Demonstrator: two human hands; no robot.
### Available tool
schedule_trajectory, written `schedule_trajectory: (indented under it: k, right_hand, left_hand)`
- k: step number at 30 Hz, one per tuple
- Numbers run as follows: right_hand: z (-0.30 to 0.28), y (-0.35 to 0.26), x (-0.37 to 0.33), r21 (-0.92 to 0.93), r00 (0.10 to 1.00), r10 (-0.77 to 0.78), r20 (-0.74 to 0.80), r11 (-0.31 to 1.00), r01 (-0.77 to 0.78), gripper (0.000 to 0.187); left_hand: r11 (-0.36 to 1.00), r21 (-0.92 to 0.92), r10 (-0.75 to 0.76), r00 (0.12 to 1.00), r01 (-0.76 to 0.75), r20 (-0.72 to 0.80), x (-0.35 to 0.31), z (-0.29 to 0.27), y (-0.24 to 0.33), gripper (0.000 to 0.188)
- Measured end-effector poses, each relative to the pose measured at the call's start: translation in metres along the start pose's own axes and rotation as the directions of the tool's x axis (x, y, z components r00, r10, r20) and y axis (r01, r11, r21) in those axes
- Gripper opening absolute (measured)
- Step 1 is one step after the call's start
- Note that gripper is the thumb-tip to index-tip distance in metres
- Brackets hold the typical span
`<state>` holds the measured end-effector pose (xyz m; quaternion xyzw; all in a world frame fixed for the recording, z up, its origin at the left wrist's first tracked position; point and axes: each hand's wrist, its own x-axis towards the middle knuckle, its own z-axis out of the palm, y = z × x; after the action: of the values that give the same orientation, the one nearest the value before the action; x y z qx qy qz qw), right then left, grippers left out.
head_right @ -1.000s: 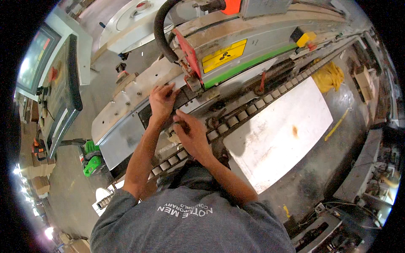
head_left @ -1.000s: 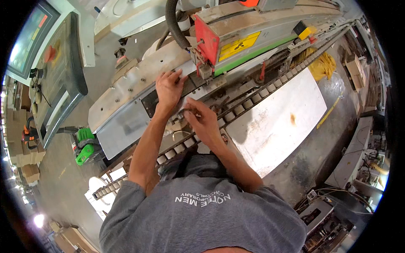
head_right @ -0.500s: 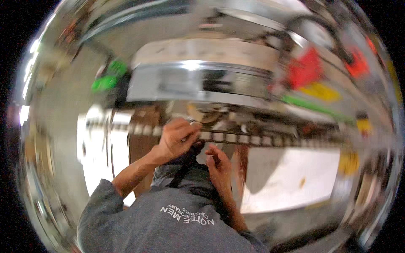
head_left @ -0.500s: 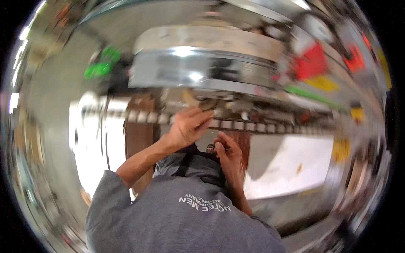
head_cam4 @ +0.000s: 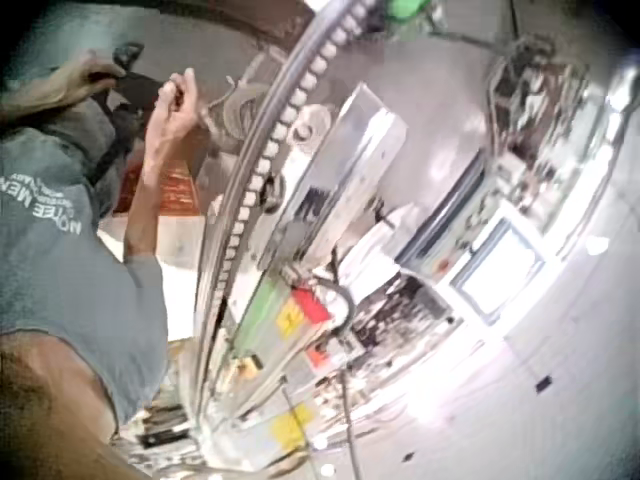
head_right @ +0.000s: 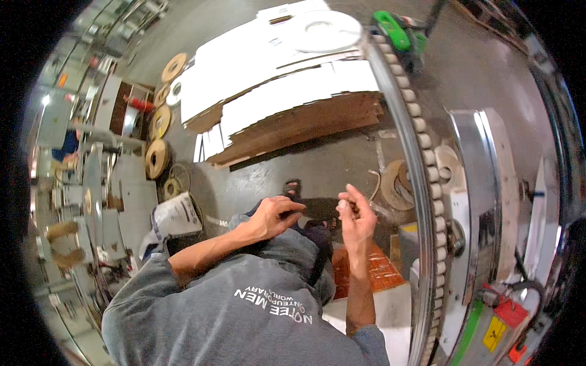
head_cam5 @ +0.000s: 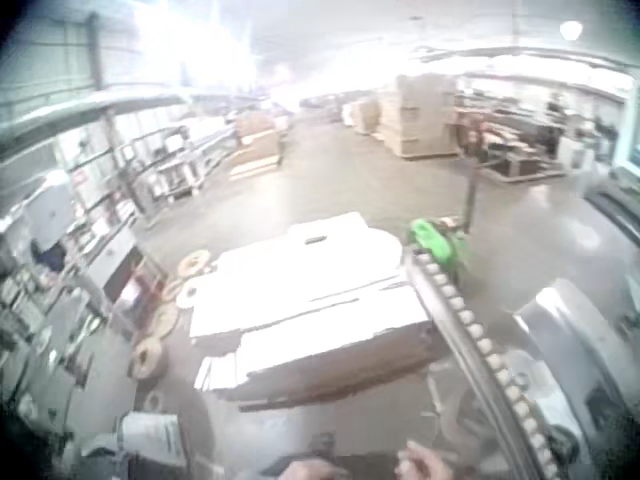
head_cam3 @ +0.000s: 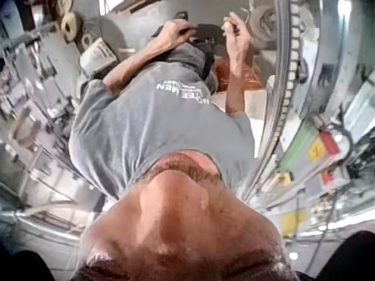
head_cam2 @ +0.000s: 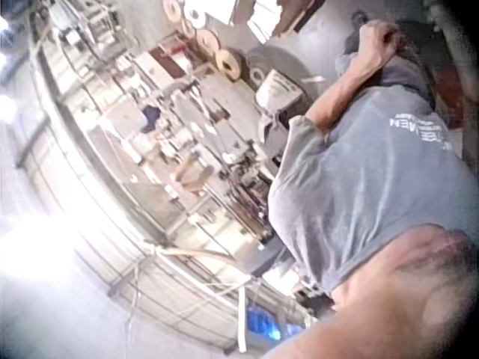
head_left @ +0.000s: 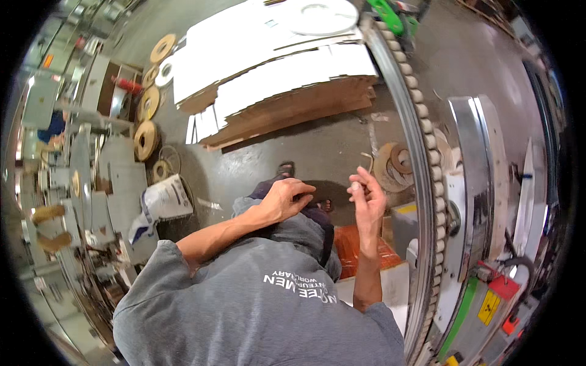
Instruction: The person picks up rectangular wooden panels one at a time and feeds them into an industrial edge-banding machine. They move between a stack of panels and the machine, picking up new panels and collecting a stack of processed panels before returning to feed them into the machine again.
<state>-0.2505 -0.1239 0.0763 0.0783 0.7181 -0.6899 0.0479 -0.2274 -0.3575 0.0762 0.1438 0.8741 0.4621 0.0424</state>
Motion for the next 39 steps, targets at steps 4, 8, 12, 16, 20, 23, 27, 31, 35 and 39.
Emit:
schedule_trajectory:
  k: [4,8,12,16,20,23,27,31,35,39]
  right_hand:
    - [0.084,0.017,-0.009,-0.082,0.960,0.096,0.262,0.994,-0.077,0.037]
    - [0.163,0.049,-0.021,-0.190,0.919,0.121,0.375,0.980,-0.052,0.038]
    - [0.246,0.067,-0.034,-0.243,0.885,0.261,0.386,0.954,-0.175,0.038]
    - [0.305,0.107,-0.055,-0.278,0.845,0.345,0.409,0.929,-0.245,0.040]
    - [0.350,0.126,-0.053,-0.390,0.783,0.426,0.452,0.884,-0.256,0.041]
    - [0.372,0.132,-0.039,-0.427,0.755,0.453,0.473,0.868,-0.253,0.045]
    - [0.398,0.142,-0.006,-0.309,0.710,0.529,0.465,0.849,-0.429,0.057]
    - [0.431,0.160,0.047,-0.233,0.645,0.599,0.474,0.792,-0.564,0.067]
    - [0.455,0.197,0.084,-0.222,0.580,0.662,0.475,0.728,-0.649,0.070]
    - [0.474,0.230,0.102,-0.241,0.511,0.705,0.491,0.674,-0.699,0.074]
  left_hand:
    - [0.990,-0.019,-0.144,0.988,0.143,-0.055,-0.043,-0.038,-0.036,0.023]
    - [0.974,-0.074,-0.220,0.971,0.214,-0.089,-0.086,-0.087,-0.082,0.025]
    - [0.972,-0.060,-0.233,0.953,0.226,-0.192,-0.133,-0.136,-0.146,0.028]
    - [0.885,-0.185,-0.461,0.862,0.428,-0.211,-0.168,-0.187,-0.202,0.030]
    - [0.769,-0.381,-0.625,0.728,0.513,-0.282,-0.182,-0.230,-0.242,0.027]
    - [0.618,-0.521,-0.759,0.621,0.589,-0.197,-0.181,-0.257,-0.270,0.035]
    - [0.497,-0.693,-0.829,0.520,0.522,-0.203,-0.174,-0.248,-0.331,0.038]
    - [0.436,-0.761,-0.878,0.412,0.481,-0.242,-0.155,-0.253,-0.365,0.040]
    - [0.388,-0.732,-0.921,0.267,0.559,-0.284,-0.150,-0.247,-0.414,0.042]
    - [0.256,-0.742,-0.964,0.109,0.620,-0.241,-0.144,-0.247,-0.460,0.045]
